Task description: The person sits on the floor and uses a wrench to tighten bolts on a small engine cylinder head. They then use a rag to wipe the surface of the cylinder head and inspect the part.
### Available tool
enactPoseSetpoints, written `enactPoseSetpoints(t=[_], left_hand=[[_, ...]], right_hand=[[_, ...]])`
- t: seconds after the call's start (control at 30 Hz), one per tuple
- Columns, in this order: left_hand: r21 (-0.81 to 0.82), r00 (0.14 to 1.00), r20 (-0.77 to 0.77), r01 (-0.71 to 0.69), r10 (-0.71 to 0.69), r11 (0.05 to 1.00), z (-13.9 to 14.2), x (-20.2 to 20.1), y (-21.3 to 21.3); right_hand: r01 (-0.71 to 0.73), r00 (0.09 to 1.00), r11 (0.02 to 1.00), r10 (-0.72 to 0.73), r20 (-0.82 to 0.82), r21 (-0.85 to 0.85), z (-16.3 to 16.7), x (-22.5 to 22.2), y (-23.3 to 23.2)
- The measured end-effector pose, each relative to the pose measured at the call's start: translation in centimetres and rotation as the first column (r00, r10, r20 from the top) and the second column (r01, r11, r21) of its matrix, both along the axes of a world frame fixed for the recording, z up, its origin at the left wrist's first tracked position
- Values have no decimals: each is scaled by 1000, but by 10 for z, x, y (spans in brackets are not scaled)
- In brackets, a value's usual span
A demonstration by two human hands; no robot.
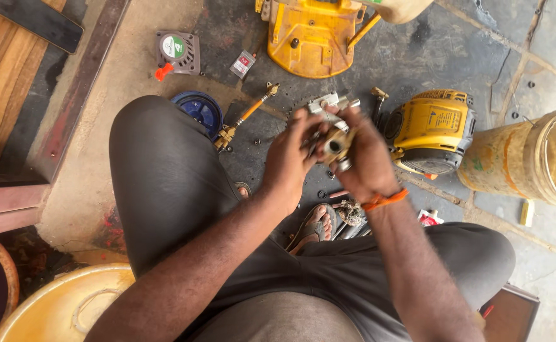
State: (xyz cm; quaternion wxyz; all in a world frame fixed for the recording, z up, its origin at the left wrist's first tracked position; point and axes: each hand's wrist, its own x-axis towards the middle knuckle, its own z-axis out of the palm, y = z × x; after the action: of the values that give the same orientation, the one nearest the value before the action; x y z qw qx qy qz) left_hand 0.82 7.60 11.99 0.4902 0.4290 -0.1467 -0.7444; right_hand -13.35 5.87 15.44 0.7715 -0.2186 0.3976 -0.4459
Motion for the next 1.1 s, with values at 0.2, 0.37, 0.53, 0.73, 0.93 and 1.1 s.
enactPoseSetpoints(t=[0.2,0.37,0.53,0.73,0.93,1.1], left_hand=[[247,980,124,119,-154,962,-17,5,3],[-143,896,394,279,-204,950,-9,6,9],[-368,806,561,448,-189,815,-2,8,6],[-200,884,422,306,-200,931,12,32,-7],[-103,926,363,-76,109,992,26,67,-29],[-46,932,307,-188,193,981,23,59,-32]], right_hand=[[-45,997,982,55,-49,185,-13,12,17],[82,994,956,-59,-91,280,-13,0,12],[105,993,940,-78,-93,325,-8,-2,12],[-58,957,975,116,-266,216,-7,-7,8],[-601,178,785,319,-931,154,-75,16,59],[-701,-232,604,310,-922,379,-167,50,64]])
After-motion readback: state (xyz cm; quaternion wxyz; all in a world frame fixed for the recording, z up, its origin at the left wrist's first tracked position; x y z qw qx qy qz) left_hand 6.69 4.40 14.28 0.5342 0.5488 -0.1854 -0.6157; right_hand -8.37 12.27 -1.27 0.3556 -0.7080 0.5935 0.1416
